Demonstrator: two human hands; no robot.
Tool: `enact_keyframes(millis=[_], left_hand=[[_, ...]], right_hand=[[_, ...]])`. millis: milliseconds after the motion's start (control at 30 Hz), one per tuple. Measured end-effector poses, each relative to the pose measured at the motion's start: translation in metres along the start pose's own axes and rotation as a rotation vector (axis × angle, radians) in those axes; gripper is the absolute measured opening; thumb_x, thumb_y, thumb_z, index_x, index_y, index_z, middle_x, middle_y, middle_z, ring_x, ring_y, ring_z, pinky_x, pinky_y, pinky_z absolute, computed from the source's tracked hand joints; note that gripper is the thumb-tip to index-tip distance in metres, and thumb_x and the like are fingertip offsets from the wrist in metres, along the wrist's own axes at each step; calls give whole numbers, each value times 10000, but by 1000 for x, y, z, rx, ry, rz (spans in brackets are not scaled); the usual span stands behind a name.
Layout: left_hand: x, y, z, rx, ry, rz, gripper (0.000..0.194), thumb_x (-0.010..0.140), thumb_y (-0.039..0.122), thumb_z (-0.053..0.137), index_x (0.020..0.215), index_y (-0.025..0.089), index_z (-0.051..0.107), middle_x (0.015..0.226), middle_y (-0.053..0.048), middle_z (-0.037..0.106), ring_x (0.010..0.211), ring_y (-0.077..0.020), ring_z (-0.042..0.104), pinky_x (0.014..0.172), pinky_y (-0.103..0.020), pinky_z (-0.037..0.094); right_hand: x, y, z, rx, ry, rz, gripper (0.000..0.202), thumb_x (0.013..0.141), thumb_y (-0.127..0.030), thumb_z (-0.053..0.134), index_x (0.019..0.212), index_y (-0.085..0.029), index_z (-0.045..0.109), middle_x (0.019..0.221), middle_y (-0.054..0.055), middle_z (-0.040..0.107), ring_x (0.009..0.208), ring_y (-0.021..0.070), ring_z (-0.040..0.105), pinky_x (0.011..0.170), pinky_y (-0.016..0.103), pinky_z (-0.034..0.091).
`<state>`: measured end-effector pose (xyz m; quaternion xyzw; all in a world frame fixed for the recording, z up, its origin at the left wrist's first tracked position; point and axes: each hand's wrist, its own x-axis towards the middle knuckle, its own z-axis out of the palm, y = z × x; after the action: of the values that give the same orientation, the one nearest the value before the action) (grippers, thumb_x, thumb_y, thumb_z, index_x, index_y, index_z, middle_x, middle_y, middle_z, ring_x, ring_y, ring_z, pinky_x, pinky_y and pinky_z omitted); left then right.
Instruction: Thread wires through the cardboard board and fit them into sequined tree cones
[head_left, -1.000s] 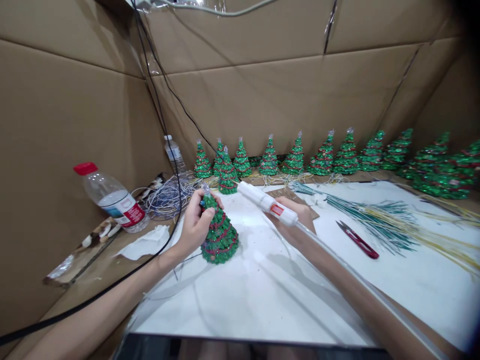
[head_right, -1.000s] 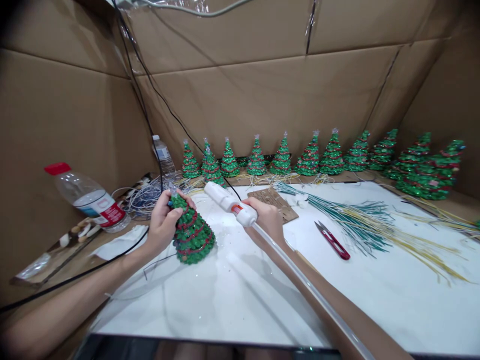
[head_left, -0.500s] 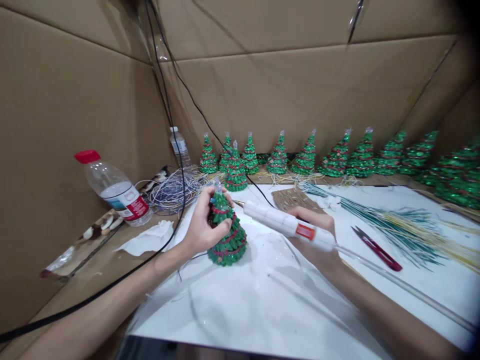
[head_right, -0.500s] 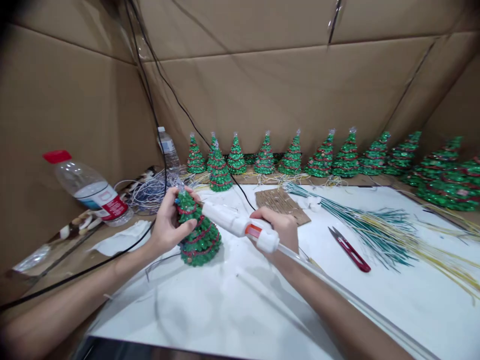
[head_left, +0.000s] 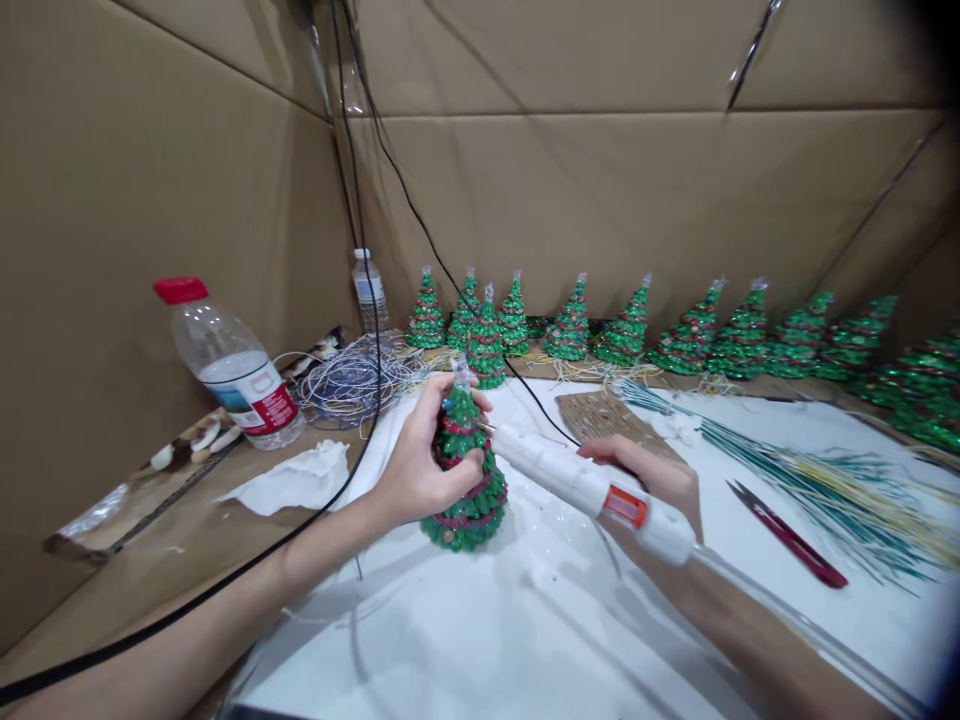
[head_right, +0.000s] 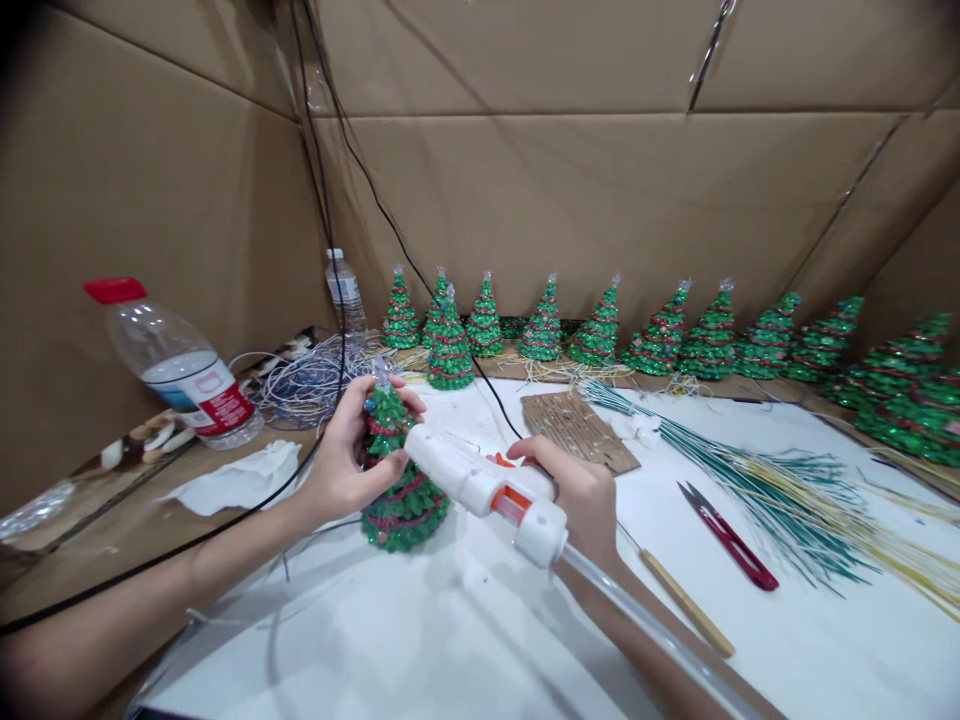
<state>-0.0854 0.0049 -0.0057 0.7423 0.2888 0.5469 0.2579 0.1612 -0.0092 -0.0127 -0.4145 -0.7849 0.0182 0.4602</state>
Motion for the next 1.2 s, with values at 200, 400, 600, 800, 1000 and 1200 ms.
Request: enact_keyframes(millis=[200, 400, 600, 800, 1000, 1200], left_hand=[[-1, -1, 0, 26, 6, -17, 587, 724, 70, 602, 1231, 259, 375, 1115, -39, 539, 960, -178, 579, 891, -317, 457], [-1, 0, 1, 40, 14, -13, 591, 718, 54, 595, 1229, 253, 374, 1101, -33, 547, 921, -163, 593, 859, -296, 468], [0, 2, 1, 20, 7, -23, 582, 730, 60, 586, 1229, 265, 366, 1108, -25, 543, 821, -129, 603, 824, -282, 481], [-2, 1, 0, 17, 7, -12, 587, 731, 65, 590, 1234, 268, 366, 1104, -23, 547, 774, -116, 600, 820, -281, 484], [0, 0, 0, 31, 16, -12, 579, 719, 79, 600, 1221, 258, 372, 1102, -36, 564, 861, -153, 613, 821, -287, 491], [-1, 0, 1, 18, 22, -25, 573, 715, 84, 607, 1212, 256, 379, 1106, -46, 567, 889, -170, 616, 820, -295, 499]], right_hand=[[-2, 3, 8, -68, 56, 16, 129, 742, -296, 616, 817, -200, 659, 578, -49, 626, 465, 97, 519, 495, 211, 367], [-3, 1, 11, -130, 117, -11, 167, 775, -350, 560, 802, -212, 649, 582, -26, 642, 467, 121, 552, 492, 229, 367], [-4, -5, 8, -145, 95, -16, 145, 775, -308, 524, 820, -222, 631, 619, -11, 664, 482, 134, 569, 505, 237, 381], [-4, -4, 7, -121, 69, -3, 163, 759, -340, 551, 836, -219, 628, 615, -30, 652, 488, 124, 556, 526, 234, 382], [-5, -3, 8, -97, 66, 21, 163, 767, -359, 573, 833, -220, 631, 624, -33, 660, 497, 125, 559, 526, 233, 382], [-4, -3, 8, -110, 65, 14, 182, 770, -377, 573, 822, -214, 636, 609, -29, 655, 480, 123, 545, 508, 235, 371]])
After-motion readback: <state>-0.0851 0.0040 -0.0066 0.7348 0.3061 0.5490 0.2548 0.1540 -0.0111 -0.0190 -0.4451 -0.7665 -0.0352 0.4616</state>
